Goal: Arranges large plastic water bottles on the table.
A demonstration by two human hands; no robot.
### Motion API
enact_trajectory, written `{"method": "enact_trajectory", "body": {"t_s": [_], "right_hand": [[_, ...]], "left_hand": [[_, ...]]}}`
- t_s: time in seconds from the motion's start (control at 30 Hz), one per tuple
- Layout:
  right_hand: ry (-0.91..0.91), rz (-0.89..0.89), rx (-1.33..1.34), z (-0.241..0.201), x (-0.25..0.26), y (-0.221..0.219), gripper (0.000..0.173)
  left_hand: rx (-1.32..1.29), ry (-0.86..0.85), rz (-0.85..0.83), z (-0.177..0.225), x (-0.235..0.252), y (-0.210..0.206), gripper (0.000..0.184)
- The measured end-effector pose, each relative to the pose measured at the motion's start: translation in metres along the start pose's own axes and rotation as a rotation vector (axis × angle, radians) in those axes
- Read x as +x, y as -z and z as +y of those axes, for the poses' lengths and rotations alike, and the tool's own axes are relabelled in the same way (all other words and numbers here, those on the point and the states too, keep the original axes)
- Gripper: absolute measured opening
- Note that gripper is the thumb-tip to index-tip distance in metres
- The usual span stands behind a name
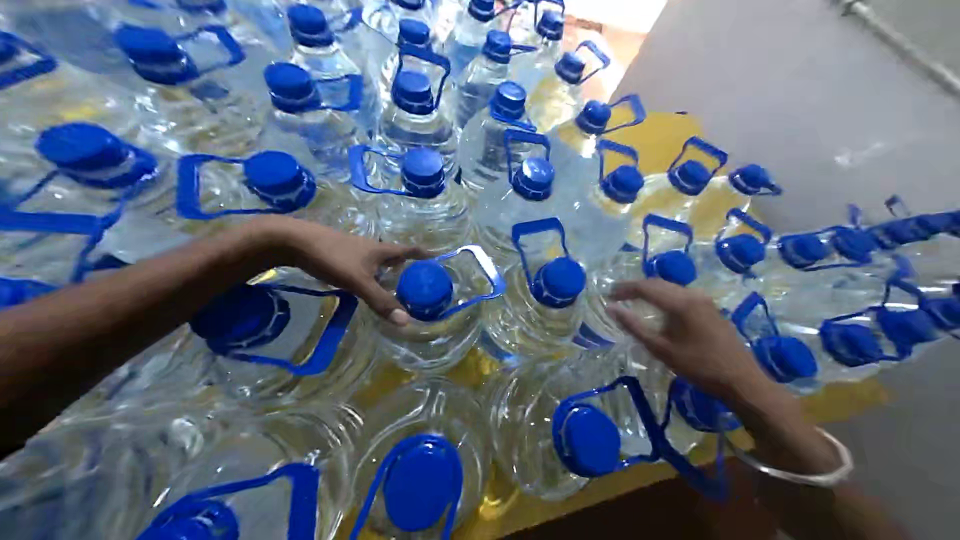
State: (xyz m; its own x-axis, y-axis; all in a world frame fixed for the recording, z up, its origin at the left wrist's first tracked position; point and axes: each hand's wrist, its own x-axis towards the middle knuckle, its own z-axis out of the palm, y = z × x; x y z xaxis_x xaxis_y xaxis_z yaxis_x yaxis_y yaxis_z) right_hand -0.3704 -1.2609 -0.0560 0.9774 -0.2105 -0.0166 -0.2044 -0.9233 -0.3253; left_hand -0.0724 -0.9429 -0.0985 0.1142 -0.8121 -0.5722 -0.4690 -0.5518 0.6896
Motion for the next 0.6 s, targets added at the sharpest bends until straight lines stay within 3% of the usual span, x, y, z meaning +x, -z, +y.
{"method": "enact_trajectory", "body": {"t_s": [0.03, 0.1, 0.2, 0.3, 0.37, 0.43, 0.53, 0.6], "right_hand": [[-0.039, 0.074, 0.001, 0.013, -0.007, 0.017, 0.027], [-0.224, 0.148, 0.0, 0.047, -0.008, 0.043, 0.026], [-0.437, -0.141, 0.074, 0.096, 0.009, 0.044, 0.059], [-0.348, -0.295, 0.111, 0.117, 0.031, 0.017, 0.093], [-0.283, -0.275, 0.114, 0.122, 0.036, 0.017, 0.095], [-0.221, -0.248, 0.105, 0.13, 0.034, 0.013, 0.091], [-0.182, -0.234, 0.105, 0.134, 0.024, 0.009, 0.09], [-0.197, -0.235, 0.134, 0.129, 0.021, 0.015, 0.087]], "left_hand": [[0.011, 0.069, 0.016, 0.013, -0.012, -0.004, 0.105], [0.079, 0.114, 0.065, 0.031, -0.029, 0.004, 0.091], [0.148, -0.013, 0.273, 0.069, -0.045, 0.009, 0.05], [0.206, -0.199, 0.511, 0.14, -0.033, -0.003, 0.034], [0.243, -0.229, 0.548, 0.187, -0.003, -0.023, 0.042], [0.319, -0.155, 0.456, 0.218, 0.048, -0.033, 0.063], [0.268, -0.012, 0.331, 0.24, 0.139, -0.046, 0.087], [0.125, -0.058, 0.341, 0.246, 0.193, -0.051, 0.092]]}}
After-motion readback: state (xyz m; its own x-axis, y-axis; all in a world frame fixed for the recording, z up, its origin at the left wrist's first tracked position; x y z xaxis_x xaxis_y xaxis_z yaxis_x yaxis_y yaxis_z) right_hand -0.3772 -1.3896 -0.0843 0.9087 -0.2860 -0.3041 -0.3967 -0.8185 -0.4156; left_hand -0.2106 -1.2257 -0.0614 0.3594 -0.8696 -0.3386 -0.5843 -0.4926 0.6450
